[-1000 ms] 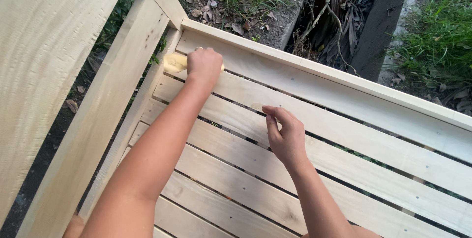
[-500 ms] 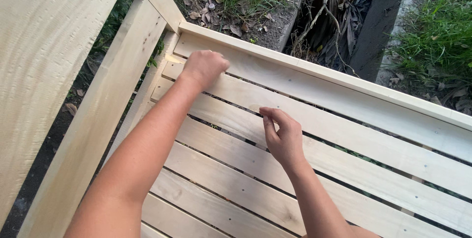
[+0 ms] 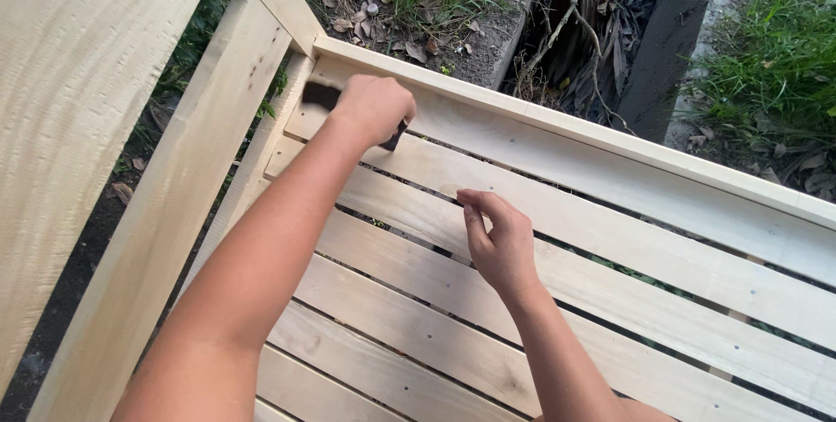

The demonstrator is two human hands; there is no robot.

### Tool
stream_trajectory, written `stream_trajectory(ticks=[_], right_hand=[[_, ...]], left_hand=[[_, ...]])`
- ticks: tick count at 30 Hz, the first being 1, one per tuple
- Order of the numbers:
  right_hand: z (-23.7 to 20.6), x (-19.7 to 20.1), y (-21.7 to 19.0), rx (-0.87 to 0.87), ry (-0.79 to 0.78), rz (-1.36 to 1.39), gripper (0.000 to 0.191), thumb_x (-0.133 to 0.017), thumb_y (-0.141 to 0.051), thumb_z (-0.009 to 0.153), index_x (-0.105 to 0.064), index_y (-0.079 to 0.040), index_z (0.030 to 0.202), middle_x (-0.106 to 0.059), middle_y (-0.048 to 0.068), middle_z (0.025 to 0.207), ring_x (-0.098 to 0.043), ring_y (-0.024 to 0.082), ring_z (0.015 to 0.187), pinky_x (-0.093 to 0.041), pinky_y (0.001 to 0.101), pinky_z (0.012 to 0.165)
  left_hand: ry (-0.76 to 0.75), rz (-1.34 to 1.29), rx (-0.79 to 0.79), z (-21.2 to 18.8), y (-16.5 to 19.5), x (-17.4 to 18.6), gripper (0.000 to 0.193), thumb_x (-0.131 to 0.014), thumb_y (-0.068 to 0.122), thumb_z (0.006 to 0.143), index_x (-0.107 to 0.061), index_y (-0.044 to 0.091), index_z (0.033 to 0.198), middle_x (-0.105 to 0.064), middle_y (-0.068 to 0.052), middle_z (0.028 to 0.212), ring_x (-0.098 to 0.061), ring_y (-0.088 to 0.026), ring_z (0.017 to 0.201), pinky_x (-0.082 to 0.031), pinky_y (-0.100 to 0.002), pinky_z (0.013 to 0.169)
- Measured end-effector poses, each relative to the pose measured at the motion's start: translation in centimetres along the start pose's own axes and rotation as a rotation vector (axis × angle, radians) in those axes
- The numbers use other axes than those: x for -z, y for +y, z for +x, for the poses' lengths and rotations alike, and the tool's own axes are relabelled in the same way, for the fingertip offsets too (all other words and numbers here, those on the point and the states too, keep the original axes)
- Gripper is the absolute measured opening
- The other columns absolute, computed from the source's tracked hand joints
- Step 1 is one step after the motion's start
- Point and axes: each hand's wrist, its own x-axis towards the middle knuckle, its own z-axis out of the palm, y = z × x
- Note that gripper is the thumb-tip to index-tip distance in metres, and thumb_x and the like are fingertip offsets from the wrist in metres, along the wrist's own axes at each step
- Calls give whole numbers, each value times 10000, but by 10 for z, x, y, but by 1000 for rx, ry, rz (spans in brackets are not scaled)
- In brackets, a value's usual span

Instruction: The person sits on an unfinished slatted wooden bench outdoors and sands its planks by hand using a sanding sponge, working across different boards and edges, briefly switching to a dark sanding block, and continuing to rub the sponge over the wood surface.

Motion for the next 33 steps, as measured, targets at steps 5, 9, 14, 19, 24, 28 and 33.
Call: stream_trajectory(ticks=[5,9,14,19,24,28,33], right_hand=[[1,2,-1,-65,-11,-11,178,-623,-59,968,-743,-25,1095,-786,129,1041,-773,229,948,-595,310,793],[0,2,-1,-14,0,-11,181,-624,-50,969,-740,-19,1104,-784,133,1041,-772,232,959,-592,310,819],[0,0,-1,-24,4,4,179,-623,-52,966,-743,-25,1097,-785,130,1039,-777,228,970,-593,304,804],[0,-1,0,-31,-5,-3,177,-625,-54,970,-744,-27,1099,-786,129,1037,-777,227,978,-592,304,793],[1,-1,0,-31,-1,14,178,-626,-55,966,-743,-25,1096,-787,127,1035,-778,225,978,-596,301,778],[1,-1,-2,-36,-8,-1,182,-625,-58,968,-747,-29,1100,-786,127,1037,-777,224,978,-596,303,780],[1,1,-2,-98,-37,-2,189,-615,-62,964,-744,-36,1100,-782,119,1049,-771,215,997,-603,299,727]], left_hand=[[218,265,-48,17,4,-17,98,-705,149,827,-776,215,813,-760,-40,852,-761,-261,845,-602,-402,667],[398,220,-75,14,1,-27,77,-696,196,857,-762,193,816,-760,-28,841,-767,-243,798,-602,-389,630],[286,234,-130,0,3,-19,113,-690,160,827,-767,232,786,-758,-11,834,-766,-246,807,-611,-395,642],[188,141,-117,-14,8,-1,185,-684,113,830,-782,271,830,-755,-37,854,-754,-267,833,-606,-406,667],[118,11,-71,-17,1,2,228,-691,119,770,-790,295,875,-753,-49,874,-737,-285,854,-586,-427,715],[248,49,-97,-5,0,-16,190,-665,111,837,-786,254,869,-762,-38,890,-743,-275,887,-594,-431,714],[215,135,-100,-5,5,-49,156,-650,113,869,-761,217,835,-737,-35,926,-746,-273,913,-608,-429,723]])
